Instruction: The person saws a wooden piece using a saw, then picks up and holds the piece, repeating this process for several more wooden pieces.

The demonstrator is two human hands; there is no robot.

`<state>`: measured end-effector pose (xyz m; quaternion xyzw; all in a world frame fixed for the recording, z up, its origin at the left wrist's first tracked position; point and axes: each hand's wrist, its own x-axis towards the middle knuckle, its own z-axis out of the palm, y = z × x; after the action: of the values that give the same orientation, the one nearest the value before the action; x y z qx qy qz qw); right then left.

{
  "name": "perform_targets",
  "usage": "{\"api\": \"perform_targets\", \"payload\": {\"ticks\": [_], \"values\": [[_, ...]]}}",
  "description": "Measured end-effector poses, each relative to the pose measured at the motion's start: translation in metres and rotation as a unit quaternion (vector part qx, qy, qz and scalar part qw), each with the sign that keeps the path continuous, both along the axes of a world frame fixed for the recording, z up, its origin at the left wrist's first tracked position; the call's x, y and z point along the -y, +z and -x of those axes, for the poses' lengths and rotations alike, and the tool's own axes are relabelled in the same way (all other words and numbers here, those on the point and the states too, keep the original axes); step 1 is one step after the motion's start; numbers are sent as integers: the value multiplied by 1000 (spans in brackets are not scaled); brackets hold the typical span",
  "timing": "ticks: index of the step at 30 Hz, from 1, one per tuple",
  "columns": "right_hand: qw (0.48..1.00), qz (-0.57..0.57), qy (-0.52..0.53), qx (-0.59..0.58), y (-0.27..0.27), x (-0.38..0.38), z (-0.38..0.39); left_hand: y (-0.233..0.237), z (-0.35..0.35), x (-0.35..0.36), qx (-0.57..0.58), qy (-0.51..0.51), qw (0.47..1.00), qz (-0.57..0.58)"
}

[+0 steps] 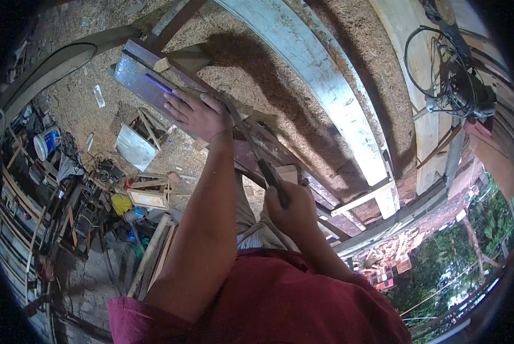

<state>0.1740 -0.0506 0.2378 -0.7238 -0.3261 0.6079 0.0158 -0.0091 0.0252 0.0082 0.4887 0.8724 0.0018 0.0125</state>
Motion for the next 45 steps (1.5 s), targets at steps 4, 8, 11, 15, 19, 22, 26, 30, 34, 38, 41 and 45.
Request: {"api": "perform_targets", "payload": {"ticks": [4, 8, 11, 15, 19, 22, 26, 30, 34, 38, 41, 45], "values": [[987, -142, 13, 70, -69, -17, 32, 4, -2, -1, 30, 3, 1000, 0], [999, -29, -23, -2, 13, 11, 7, -1, -1, 1, 20, -5, 1000, 6], [992, -124, 0, 32, -27, 5, 20, 2, -2, 1, 19, -8, 1000, 8], [991, -118, 54, 39, -49, -2, 22, -6, 1, -3, 12, -6, 1000, 2], [1000, 16, -12, 0, 11, 1, 4, -7, 1, 3, 3, -3, 1000, 20], [996, -71, 38, 42, -45, -19, 26, -6, 2, 4, -4, -11, 1000, 18], [995, -98, 5, 21, -10, 4, 4, -1, 0, 1, 15, -6, 1000, 14], [996, -87, 11, 22, -35, -18, 22, -1, 2, 3, 15, -11, 1000, 15], [995, -96, 22, 28, -24, -11, 15, -1, 0, 2, 21, -2, 1000, 8], [1000, -25, -8, 8, -4, 3, 2, 1, -1, 1, 24, 9, 999, 22], [986, -151, 33, 59, -81, -5, 25, 1, -4, 2, 17, 7, 1000, 20], [999, -43, -6, 0, 12, -1, 2, 1, 3, 6, 22, 5, 1000, 17]]}}
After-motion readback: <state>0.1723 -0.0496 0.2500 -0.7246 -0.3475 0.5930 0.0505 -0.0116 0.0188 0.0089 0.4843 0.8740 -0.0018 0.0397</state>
